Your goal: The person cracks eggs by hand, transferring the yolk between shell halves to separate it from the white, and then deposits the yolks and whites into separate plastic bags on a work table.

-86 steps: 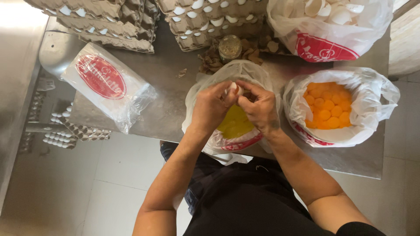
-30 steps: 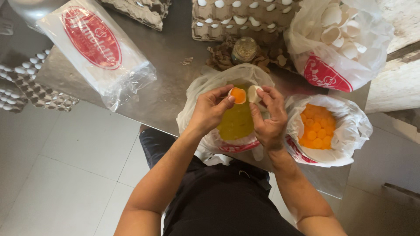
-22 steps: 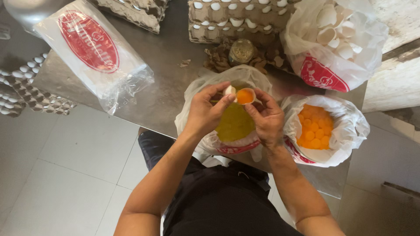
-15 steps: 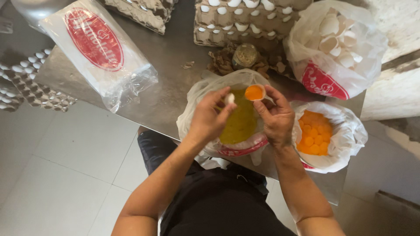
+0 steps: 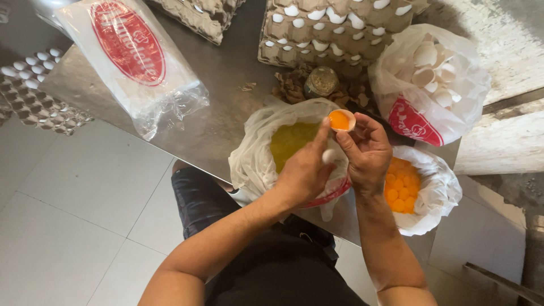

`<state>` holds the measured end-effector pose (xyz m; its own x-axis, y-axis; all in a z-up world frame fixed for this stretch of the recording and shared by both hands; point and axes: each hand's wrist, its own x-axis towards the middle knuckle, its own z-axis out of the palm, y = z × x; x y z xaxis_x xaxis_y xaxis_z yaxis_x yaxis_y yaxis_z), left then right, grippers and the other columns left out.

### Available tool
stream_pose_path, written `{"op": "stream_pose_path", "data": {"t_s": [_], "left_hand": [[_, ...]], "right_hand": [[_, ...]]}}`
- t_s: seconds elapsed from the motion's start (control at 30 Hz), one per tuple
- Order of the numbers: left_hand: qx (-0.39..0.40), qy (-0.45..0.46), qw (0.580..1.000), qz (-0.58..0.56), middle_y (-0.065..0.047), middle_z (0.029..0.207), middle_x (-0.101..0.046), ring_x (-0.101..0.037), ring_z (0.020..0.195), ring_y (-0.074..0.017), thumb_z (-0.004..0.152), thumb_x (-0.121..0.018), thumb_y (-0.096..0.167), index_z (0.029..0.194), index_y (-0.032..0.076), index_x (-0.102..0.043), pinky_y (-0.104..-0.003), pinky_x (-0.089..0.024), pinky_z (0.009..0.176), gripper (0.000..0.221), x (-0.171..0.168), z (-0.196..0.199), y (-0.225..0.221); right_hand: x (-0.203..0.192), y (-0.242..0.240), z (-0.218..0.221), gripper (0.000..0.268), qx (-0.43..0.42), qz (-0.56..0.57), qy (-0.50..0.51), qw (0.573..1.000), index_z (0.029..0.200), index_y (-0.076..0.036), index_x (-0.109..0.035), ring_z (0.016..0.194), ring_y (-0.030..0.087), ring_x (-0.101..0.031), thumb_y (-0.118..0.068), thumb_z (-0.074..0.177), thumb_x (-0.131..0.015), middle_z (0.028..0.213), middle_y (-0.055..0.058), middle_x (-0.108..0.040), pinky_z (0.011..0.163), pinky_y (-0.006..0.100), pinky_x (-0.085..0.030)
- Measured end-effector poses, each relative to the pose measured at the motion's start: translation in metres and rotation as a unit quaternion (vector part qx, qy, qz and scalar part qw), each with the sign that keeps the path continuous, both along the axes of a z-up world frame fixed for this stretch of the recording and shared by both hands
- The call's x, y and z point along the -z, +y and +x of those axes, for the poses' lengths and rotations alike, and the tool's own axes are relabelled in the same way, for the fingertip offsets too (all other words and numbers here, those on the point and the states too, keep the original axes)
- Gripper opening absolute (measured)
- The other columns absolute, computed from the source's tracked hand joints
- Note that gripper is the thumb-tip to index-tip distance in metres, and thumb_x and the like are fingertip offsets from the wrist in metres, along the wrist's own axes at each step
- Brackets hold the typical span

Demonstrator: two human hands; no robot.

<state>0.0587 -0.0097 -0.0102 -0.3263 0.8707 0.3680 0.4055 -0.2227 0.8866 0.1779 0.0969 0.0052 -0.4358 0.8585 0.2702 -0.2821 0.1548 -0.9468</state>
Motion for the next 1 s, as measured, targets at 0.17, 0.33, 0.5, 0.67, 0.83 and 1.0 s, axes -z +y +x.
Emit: {"op": "stream_pose_path", "data": {"t_s": [0.17, 0.33, 0.5, 0.67, 0.83, 1.0], "left_hand": [[0.027, 0.034, 0.999, 0.014, -0.023, 0.12, -0.068, -0.067, 0.106, -0.0415, 0.089, -0.074, 0.013, 0.165, 0.011, -0.014, -0.047, -0.055, 0.087, 0.098, -0.008, -0.02, 0.002], [0.065, 0.013, 0.995, -0.07, -0.019, 0.122, -0.068, -0.071, 0.096, -0.0341, 0.093, -0.072, 0.015, 0.163, 0.019, -0.025, -0.044, -0.056, 0.087, 0.085, -0.019, -0.037, 0.005], [0.04, 0.021, 0.998, -0.052, -0.015, 0.108, -0.071, -0.07, 0.095, -0.0331, 0.093, -0.071, 0.016, 0.164, 0.02, -0.022, -0.044, -0.055, 0.083, 0.086, -0.023, -0.047, 0.003], [0.042, 0.021, 0.996, -0.071, -0.015, 0.107, -0.071, -0.072, 0.093, -0.0324, 0.094, -0.072, 0.017, 0.165, 0.022, -0.021, -0.043, -0.056, 0.085, 0.087, -0.028, -0.056, 0.006], [-0.005, 0.081, 0.996, 0.027, -0.017, 0.119, -0.07, -0.071, 0.102, -0.0318, 0.095, -0.069, 0.013, 0.144, 0.014, -0.059, -0.04, -0.057, 0.088, 0.05, -0.023, -0.067, 0.007], [-0.01, -0.052, 0.992, -0.111, -0.01, 0.103, -0.071, -0.07, 0.079, -0.0209, 0.095, -0.071, 0.022, 0.128, 0.007, -0.07, -0.032, -0.057, 0.073, 0.036, -0.025, -0.091, 0.0]], "right_hand": [[-0.003, 0.0, -0.002, 0.039, -0.018, -0.021, -0.004, 1.0, 0.136, 0.003, -0.055, 0.119, 0.023, -0.068, 0.005, 0.1, -0.069, 0.131, 0.015, -0.065, 0.103, 0.038, -0.061], [-0.002, 0.003, 0.0, 0.04, -0.051, -0.035, 0.004, 0.998, 0.141, 0.002, -0.055, 0.122, 0.023, -0.067, 0.004, 0.102, -0.065, 0.135, 0.015, -0.065, 0.105, 0.041, -0.06], [0.0, 0.009, 0.002, 0.041, -0.075, -0.059, 0.019, 0.995, 0.143, 0.0, -0.054, 0.121, 0.024, -0.067, 0.004, 0.103, -0.063, 0.135, 0.016, -0.065, 0.107, 0.043, -0.06], [0.002, 0.013, 0.006, 0.041, -0.084, -0.073, 0.024, 0.994, 0.144, 0.0, -0.054, 0.124, 0.025, -0.066, 0.004, 0.104, -0.062, 0.136, 0.014, -0.065, 0.108, 0.044, -0.059], [0.019, 0.018, 0.031, 0.043, -0.083, -0.141, 0.056, 0.985, 0.146, -0.003, -0.054, 0.12, 0.029, -0.067, 0.005, 0.104, -0.059, 0.135, 0.015, -0.065, 0.104, 0.043, -0.058], [0.029, 0.008, 0.117, 0.039, -0.008, -0.227, 0.151, 0.962, 0.145, -0.001, -0.056, 0.119, 0.034, -0.067, 0.001, 0.106, -0.057, 0.138, 0.02, -0.064, 0.103, 0.045, -0.058]]}}
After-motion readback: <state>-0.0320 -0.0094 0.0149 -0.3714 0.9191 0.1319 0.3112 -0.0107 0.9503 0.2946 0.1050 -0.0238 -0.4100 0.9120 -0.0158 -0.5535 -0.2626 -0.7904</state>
